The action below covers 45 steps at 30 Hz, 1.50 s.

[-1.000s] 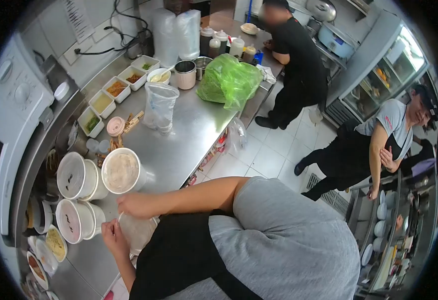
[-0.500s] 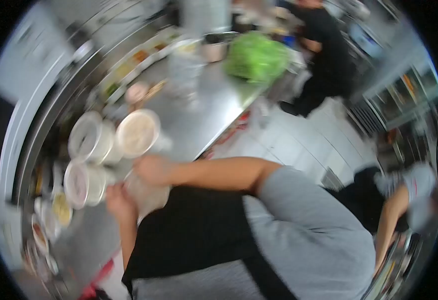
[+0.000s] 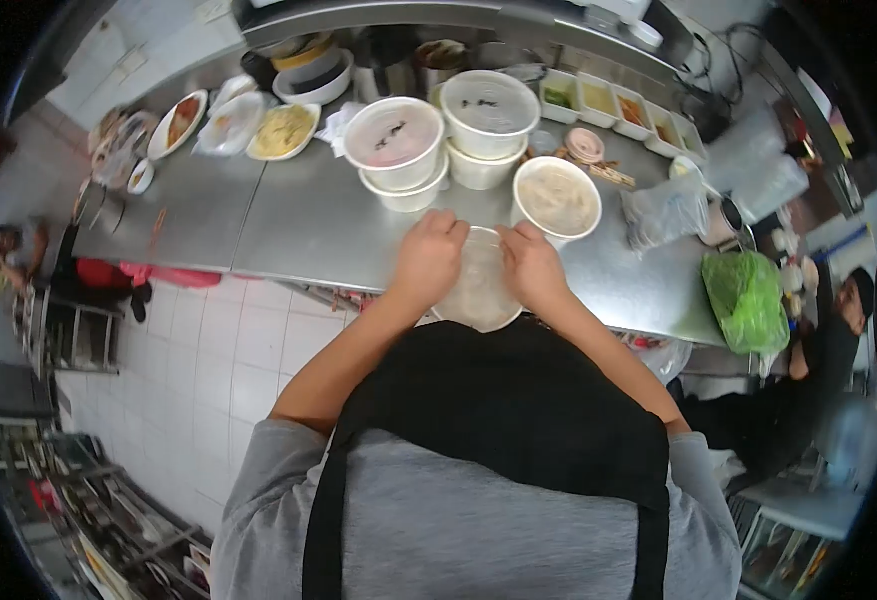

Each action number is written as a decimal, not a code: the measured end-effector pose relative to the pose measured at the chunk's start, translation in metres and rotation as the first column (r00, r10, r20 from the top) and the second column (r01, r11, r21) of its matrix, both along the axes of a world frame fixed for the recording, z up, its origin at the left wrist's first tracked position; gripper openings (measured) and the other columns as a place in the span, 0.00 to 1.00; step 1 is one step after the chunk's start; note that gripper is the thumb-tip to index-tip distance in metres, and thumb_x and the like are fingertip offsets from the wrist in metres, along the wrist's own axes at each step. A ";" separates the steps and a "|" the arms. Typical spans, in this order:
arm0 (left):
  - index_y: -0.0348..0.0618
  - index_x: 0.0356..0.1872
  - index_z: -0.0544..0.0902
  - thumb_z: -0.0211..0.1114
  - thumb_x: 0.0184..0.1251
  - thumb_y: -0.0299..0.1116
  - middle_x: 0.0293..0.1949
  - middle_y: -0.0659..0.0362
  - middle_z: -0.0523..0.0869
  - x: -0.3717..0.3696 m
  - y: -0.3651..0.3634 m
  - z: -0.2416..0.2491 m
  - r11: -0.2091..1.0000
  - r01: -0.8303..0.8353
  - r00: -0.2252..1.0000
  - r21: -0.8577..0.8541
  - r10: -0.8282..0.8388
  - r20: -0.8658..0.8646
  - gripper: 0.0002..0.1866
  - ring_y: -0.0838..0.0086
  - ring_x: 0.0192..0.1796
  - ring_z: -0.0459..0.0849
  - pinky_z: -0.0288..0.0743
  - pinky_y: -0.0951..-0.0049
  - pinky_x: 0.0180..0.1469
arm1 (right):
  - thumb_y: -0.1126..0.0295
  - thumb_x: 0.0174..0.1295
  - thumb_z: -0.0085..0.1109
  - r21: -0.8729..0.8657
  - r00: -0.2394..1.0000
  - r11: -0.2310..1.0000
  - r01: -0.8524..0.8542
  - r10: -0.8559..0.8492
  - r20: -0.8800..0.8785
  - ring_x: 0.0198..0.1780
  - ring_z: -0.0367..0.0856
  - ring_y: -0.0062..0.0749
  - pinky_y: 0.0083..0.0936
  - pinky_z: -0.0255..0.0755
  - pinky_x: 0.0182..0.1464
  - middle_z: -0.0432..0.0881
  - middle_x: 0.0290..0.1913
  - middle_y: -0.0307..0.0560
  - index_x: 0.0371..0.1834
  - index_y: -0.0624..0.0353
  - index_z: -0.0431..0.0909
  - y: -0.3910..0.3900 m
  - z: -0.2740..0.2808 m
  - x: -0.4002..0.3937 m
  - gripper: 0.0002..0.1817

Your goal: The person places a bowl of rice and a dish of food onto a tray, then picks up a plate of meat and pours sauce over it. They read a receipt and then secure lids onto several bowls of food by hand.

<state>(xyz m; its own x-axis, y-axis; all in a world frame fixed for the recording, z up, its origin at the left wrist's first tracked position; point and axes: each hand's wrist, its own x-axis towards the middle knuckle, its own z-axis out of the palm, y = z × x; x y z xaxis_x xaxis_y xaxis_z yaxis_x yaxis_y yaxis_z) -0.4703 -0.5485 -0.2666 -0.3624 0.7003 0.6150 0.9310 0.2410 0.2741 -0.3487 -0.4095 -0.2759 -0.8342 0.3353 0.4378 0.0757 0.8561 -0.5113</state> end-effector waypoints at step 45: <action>0.38 0.32 0.81 0.61 0.56 0.25 0.34 0.50 0.77 -0.008 0.005 -0.017 0.959 -0.269 0.919 0.089 0.228 0.322 0.04 0.52 0.40 0.78 0.73 0.56 0.43 | 0.78 0.53 0.63 0.133 0.945 0.955 -0.266 0.286 -0.159 0.41 0.77 0.45 0.36 0.73 0.44 0.78 0.39 0.50 0.41 0.60 0.83 -0.002 0.015 0.021 0.12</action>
<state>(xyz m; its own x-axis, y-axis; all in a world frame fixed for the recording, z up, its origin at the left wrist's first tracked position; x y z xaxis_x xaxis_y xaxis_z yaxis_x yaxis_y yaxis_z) -0.4784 -0.5435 -0.2834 -0.6993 0.4851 0.5251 0.7111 0.3974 0.5800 -0.3279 -0.4113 -0.2605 -0.7944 0.0454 0.6057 -0.2536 0.8814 -0.3986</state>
